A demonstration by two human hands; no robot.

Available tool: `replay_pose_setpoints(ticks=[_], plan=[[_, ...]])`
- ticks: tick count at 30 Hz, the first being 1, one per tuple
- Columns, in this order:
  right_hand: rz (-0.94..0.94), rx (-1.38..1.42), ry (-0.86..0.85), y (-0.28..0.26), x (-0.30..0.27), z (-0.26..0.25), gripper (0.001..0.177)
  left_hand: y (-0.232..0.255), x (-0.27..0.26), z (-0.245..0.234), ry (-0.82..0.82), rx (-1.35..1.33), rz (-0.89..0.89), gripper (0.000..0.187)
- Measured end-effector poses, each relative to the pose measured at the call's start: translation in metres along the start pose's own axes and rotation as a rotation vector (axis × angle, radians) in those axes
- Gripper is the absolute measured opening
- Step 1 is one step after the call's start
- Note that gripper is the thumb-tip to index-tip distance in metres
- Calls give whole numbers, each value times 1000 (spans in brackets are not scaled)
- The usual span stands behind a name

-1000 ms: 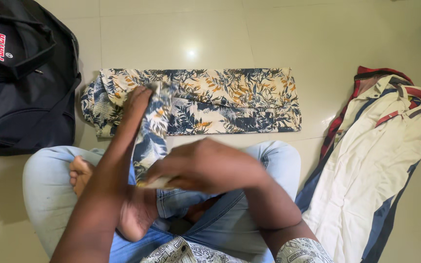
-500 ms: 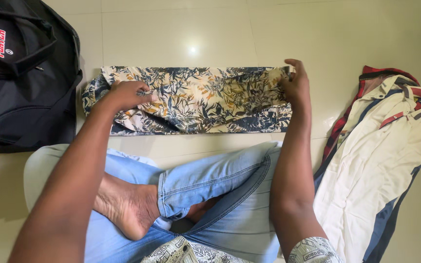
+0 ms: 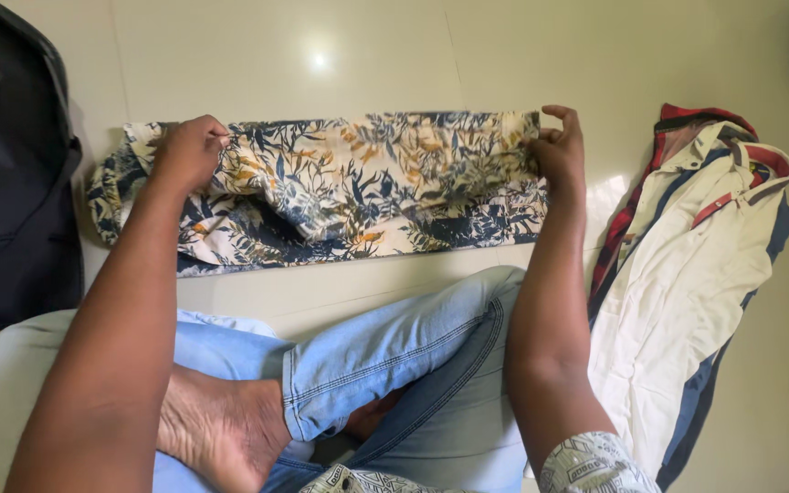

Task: The person spreads out a long-sleeved shirt on the floor, buttons the front, and folds the shirt by tucking the sleeves and sides before placing it into a black bag.

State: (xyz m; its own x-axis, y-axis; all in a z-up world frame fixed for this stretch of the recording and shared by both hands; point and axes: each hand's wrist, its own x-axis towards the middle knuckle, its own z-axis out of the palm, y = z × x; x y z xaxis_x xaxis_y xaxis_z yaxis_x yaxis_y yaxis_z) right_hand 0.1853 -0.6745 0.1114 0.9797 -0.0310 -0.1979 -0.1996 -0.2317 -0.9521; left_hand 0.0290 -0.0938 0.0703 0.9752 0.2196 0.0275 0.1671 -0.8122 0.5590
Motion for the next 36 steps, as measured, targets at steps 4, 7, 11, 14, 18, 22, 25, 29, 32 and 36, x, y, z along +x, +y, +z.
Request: replay_pose_setpoints(ticks=[4, 7, 11, 14, 18, 22, 25, 29, 32, 36], plan=[[19, -273, 50, 41, 30, 10, 57, -2, -7, 6, 6, 96, -6, 12], [-14, -292, 20, 62, 45, 5, 56, 5, -11, -6, -92, 21, -90, 17], [-234, -557, 272, 69, 53, 9, 39, 6, -12, -15, -140, -78, -178, 22], [-643, -775, 256, 36, 27, 41, 29, 0, -14, -16, -140, -60, -142, 23], [-67, -839, -447, -28, -77, 163, 22, 1, -9, -24, -208, -58, -216, 24], [-573, -1231, -624, -34, -190, 257, 47, 3, -16, -34, -236, -105, -191, 30], [-757, -1281, -550, -28, -188, 271, 29, 2, -20, -34, -228, -74, -181, 27], [-539, -1178, -788, -49, -151, 246, 23, -5, -13, -30, -249, -68, -242, 24], [-617, -907, -1006, -63, -136, 215, 24, -5, -12, -20, -212, 87, -251, 26], [-388, -799, -999, -53, -99, 180, 29, 16, -14, 0, 73, 379, -115, 37]])
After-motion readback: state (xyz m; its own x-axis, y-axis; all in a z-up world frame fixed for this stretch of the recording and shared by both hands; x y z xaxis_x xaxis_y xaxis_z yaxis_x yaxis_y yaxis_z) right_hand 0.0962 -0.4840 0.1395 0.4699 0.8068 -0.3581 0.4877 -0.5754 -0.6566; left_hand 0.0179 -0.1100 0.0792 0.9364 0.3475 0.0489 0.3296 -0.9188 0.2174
